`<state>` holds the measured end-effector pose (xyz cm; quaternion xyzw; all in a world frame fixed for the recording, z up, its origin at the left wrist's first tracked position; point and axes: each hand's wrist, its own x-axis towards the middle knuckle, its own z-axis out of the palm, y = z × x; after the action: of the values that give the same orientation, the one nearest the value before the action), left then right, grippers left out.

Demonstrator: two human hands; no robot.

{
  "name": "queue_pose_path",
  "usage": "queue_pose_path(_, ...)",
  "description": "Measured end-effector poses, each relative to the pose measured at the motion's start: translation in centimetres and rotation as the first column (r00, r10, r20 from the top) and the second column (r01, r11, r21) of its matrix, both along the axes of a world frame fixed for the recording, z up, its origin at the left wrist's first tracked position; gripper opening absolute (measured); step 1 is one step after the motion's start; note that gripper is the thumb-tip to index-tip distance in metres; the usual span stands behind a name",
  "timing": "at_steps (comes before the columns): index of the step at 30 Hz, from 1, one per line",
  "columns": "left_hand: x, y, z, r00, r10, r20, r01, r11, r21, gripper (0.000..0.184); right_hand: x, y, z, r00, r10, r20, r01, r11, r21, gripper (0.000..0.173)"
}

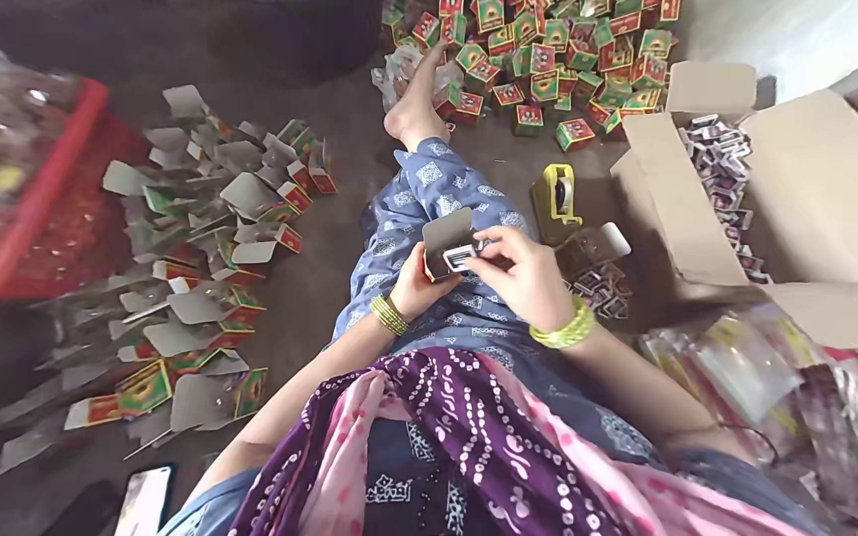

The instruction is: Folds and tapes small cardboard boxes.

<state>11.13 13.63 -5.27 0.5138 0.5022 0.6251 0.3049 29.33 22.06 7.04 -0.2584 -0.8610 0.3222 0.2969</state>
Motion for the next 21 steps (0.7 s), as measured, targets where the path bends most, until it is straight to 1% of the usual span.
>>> queue_pose_path(2,0.0,-0.1,0.0,1.000,0.002,-0.009,-0.002,1.000,0.001,0.071,-1.9,-0.9,-1.3,1.000,-0.001,0.020,-0.002,0.992,0.124,0.024)
queue_pose_path(4,0.0,-0.2,0.0,1.000,0.000,-0.005,0.000,1.000,-0.002,0.070,-3.1,-1.6,-2.4,0.998,0.031,0.051,-0.039,0.985,0.167,0.015)
queue_pose_path(5,0.1,-0.3,0.1,1.000,0.009,-0.022,-0.009,1.000,-0.007,0.067,-3.3,-1.9,-2.9,0.995,0.061,0.081,-0.074,0.982,0.174,0.014)
queue_pose_path(7,0.3,-0.4,0.4,0.997,0.028,-0.069,-0.031,0.999,-0.040,0.060,-3.3,-2.3,-3.5,0.975,0.128,0.184,-0.170,0.956,0.238,0.017)
queue_pose_path(9,0.4,-0.4,0.5,0.992,0.043,-0.122,-0.055,0.994,-0.097,0.057,-3.2,-2.3,-3.5,0.924,0.189,0.333,-0.289,0.914,0.283,0.023)
queue_pose_path(10,0.4,-0.3,0.5,0.989,0.042,-0.144,-0.060,0.991,-0.121,0.054,-3.1,-2.3,-3.3,0.890,0.216,0.402,-0.339,0.902,0.267,0.026)
queue_pose_path(11,0.5,-0.2,0.4,0.977,0.048,-0.207,-0.075,0.989,-0.129,0.052,-2.9,-2.2,-3.2,0.864,0.240,0.442,-0.371,0.898,0.237,0.030)
queue_pose_path(12,0.5,-0.1,0.3,0.966,0.054,-0.251,-0.084,0.990,-0.113,0.053,-2.6,-2.1,-3.2,0.867,0.248,0.432,-0.373,0.898,0.234,0.031)
queue_pose_path(13,0.4,-0.2,0.2,0.966,0.057,-0.252,-0.080,0.993,-0.084,0.057,-2.2,-2.0,-3.4,0.902,0.235,0.361,-0.340,0.903,0.262,0.031)
queue_pose_path(15,0.0,-0.3,0.2,0.985,0.048,-0.165,-0.050,0.999,-0.007,0.075,-1.3,-1.5,-3.8,0.983,0.160,0.089,-0.181,0.927,0.329,0.024)
queue_pose_path(16,0.0,-0.4,0.2,0.995,0.033,-0.093,-0.031,0.999,0.031,0.081,-0.8,-1.1,-4.0,0.995,0.094,-0.036,-0.077,0.938,0.339,0.021)
queue_pose_path(17,0.0,-0.5,0.2,0.999,0.021,-0.029,-0.019,0.997,0.071,0.085,-0.3,-0.5,-4.1,0.991,0.032,-0.129,0.012,0.945,0.326,0.023)
queue_pose_path(18,0.0,-0.7,0.2,1.000,0.005,0.012,-0.006,0.994,0.109,0.087,0.0,0.3,-4.3,0.984,-0.009,-0.177,0.060,0.956,0.286,0.032)
queue_pose_path(19,0.1,-0.9,0.2,0.999,-0.010,0.039,0.004,0.989,0.148,0.088,0.3,1.0,-4.6,0.981,-0.018,-0.191,0.060,0.975,0.215,0.043)
queue_pose_path(21,0.2,-1.1,0.3,0.997,-0.036,0.065,0.022,0.978,0.205,0.087,0.5,1.8,-5.4,0.978,0.046,-0.202,-0.049,0.999,-0.007,0.061)
